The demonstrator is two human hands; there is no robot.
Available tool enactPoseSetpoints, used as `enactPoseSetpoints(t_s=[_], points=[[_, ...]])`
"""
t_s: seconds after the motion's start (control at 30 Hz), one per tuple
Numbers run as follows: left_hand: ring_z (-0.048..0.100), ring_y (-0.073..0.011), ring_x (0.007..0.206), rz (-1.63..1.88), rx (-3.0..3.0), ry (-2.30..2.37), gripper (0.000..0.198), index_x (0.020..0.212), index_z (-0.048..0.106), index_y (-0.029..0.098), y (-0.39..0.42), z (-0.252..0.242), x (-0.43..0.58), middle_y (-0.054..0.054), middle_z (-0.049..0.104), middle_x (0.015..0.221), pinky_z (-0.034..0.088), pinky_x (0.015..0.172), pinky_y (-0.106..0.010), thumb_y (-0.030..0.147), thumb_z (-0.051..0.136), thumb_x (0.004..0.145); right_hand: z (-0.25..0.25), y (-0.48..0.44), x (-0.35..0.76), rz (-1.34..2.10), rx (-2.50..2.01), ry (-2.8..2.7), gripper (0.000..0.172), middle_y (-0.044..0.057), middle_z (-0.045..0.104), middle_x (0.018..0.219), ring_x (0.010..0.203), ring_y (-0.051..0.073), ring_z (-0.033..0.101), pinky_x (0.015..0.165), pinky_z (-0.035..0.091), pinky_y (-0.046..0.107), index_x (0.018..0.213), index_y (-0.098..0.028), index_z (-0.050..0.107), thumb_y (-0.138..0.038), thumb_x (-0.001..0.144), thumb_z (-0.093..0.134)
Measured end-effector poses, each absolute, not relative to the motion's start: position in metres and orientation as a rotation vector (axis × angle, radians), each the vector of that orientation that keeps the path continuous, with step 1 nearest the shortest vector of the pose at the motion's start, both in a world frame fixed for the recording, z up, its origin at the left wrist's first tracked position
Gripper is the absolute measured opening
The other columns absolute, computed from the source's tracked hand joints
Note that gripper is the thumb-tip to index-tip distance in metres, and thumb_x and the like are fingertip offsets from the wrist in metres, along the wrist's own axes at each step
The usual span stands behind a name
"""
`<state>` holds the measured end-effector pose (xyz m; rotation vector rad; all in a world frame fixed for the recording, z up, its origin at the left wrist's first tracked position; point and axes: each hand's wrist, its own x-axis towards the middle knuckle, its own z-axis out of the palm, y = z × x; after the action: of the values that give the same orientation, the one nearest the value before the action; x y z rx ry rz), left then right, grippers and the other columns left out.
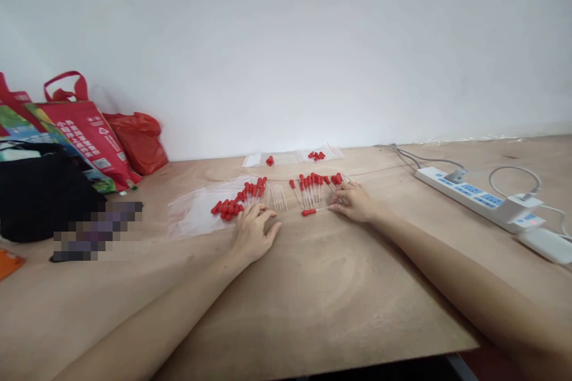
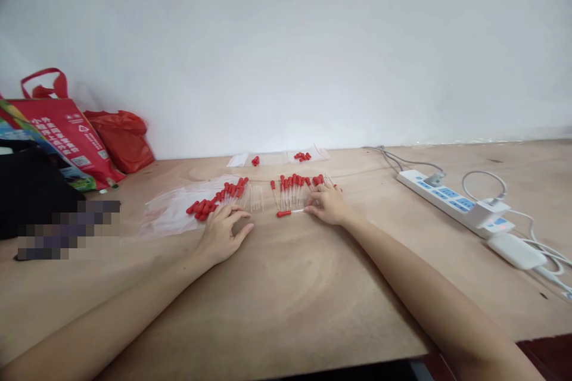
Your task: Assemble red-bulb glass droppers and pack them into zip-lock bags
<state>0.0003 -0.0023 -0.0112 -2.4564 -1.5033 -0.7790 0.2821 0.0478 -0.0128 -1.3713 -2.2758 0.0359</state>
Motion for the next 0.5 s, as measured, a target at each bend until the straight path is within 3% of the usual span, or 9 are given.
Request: enactPoseSetpoints(t_s=[0.2,0.5], points=[[0.049,-0.0232,0.09,-0.752,-2.354,-1.597,0.015,0.083,0.062,0.022,0.0032,-0.0107,-0.005,-0.005,0.057,0.094,0.036,0.072,-0.036,0.031,0.053,0.074,-0.015,0.0429,0.2763,-0.007,-1.434,-2.392,0.018,0.007,0.055,0.088,0.09,0.02,0.045,0.08,0.03,0.035,0.076,-0.019,0.06,-0.033,0.078,0.049],[0.048,-0.0233,0.091,-0.735,-2.361,-1.59,0.015,0.082,0.062,0.022,0.0016,-0.0118,-0.0053,-0.005,0.057,0.094,0.035,0.072,-0.036,0.031,0.053,0.074,-0.0135,0.0516,0.2756,-0.011,-1.946,-1.774,0.03,0.011,0.057,0.094,0.094,0.024,0.047,0.078,0.031,0.036,0.083,-0.017,0.061,-0.036,0.081,0.038]])
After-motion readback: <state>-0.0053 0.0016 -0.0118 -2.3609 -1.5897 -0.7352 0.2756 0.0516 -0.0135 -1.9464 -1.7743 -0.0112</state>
